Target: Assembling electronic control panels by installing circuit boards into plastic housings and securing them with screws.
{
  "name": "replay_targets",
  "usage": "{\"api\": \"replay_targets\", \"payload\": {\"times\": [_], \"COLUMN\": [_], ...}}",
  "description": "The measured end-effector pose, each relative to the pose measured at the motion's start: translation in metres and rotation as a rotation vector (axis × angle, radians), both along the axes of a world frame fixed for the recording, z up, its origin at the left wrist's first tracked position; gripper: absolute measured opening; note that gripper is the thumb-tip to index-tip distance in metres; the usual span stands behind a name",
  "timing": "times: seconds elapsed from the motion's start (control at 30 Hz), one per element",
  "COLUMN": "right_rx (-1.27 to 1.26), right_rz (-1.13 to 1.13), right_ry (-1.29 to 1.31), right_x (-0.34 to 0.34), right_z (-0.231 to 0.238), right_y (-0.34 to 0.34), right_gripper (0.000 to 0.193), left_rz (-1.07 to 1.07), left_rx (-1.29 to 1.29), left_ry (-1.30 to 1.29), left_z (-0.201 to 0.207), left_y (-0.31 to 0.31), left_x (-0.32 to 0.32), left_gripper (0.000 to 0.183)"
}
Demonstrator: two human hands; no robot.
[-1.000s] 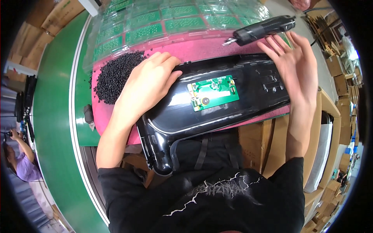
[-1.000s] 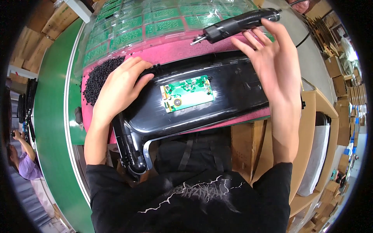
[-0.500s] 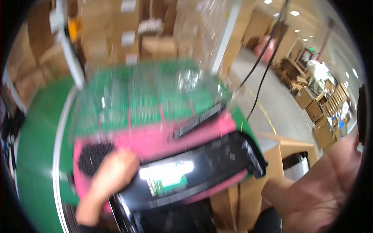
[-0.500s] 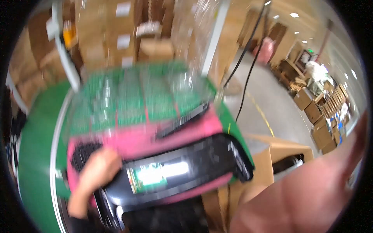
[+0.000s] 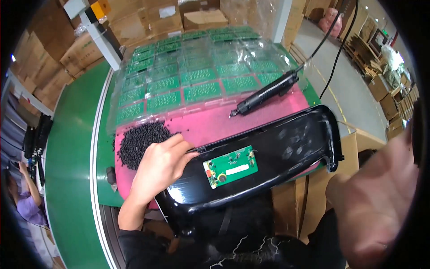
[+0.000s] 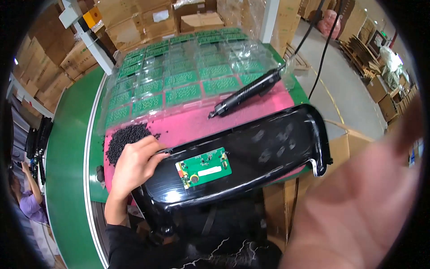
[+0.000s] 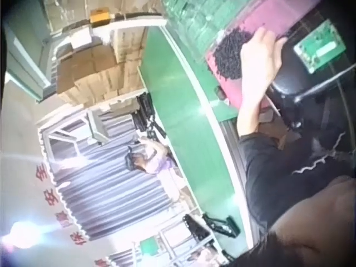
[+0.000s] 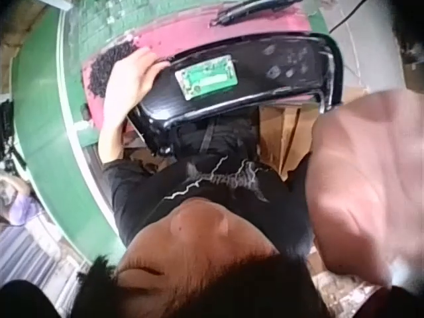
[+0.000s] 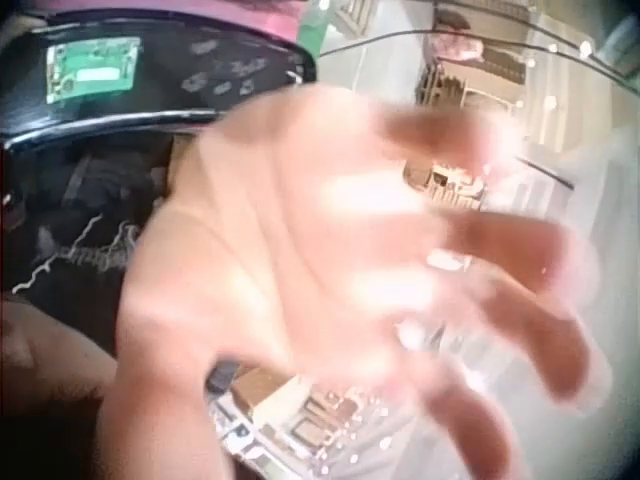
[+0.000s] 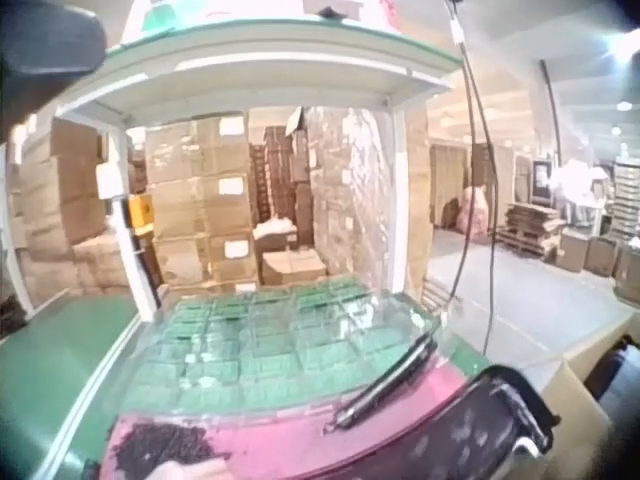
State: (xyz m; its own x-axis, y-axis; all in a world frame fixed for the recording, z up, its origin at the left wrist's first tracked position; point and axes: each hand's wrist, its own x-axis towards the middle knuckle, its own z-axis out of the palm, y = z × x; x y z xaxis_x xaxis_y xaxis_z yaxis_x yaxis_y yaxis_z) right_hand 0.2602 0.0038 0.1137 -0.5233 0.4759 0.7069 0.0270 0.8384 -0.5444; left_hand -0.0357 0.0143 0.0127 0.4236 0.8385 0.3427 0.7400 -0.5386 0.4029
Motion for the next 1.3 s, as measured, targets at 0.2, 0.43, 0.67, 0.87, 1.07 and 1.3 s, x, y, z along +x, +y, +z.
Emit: {"api": "replay_targets", "payload": {"times": [0.2,0.43,0.67,0.87,1.07,1.3], "right_rx": [-0.222,0.486,0.386,0.347,0.346,0.332], "right_rz": [-0.029,0.019,-0.109,-0.154,-0.141,-0.235], "right_ry": [0.022,0.140,0.086,0.024,-0.045,-0.081], "right_x": [-0.051,-0.039,0.000,0.005,-0.021,-0.029], "right_z": [-0.022,-0.013,-0.027,-0.023,-0.010,0.008], "right_y": [-0.007,0.008,0.014,0.005,-0.061,-0.045], "right_gripper": [0.021,0.012,0.014,0.018,0.022,0.027], "left_rz": [0.281,0.980,0.859,0.862,0.907,1.025], "left_rx": [0.146,0.557,0.235,0.345,0.446,0.481], "left_ry": [-0.216,-0.794,-1.706,-1.799,-1.821,-1.897], "left_z": [0.012,0.005,-0.013,-0.019,-0.045,-0.077], "left_y": [-0.065,-0.142,-0.180,-0.196,-0.205,-0.197], "left_x": [-0.032,-0.121,-0.162,-0.203,-0.229,-0.293], "left_gripper": [0.026,0.031,0.042,0.032,0.031,0.034]}}
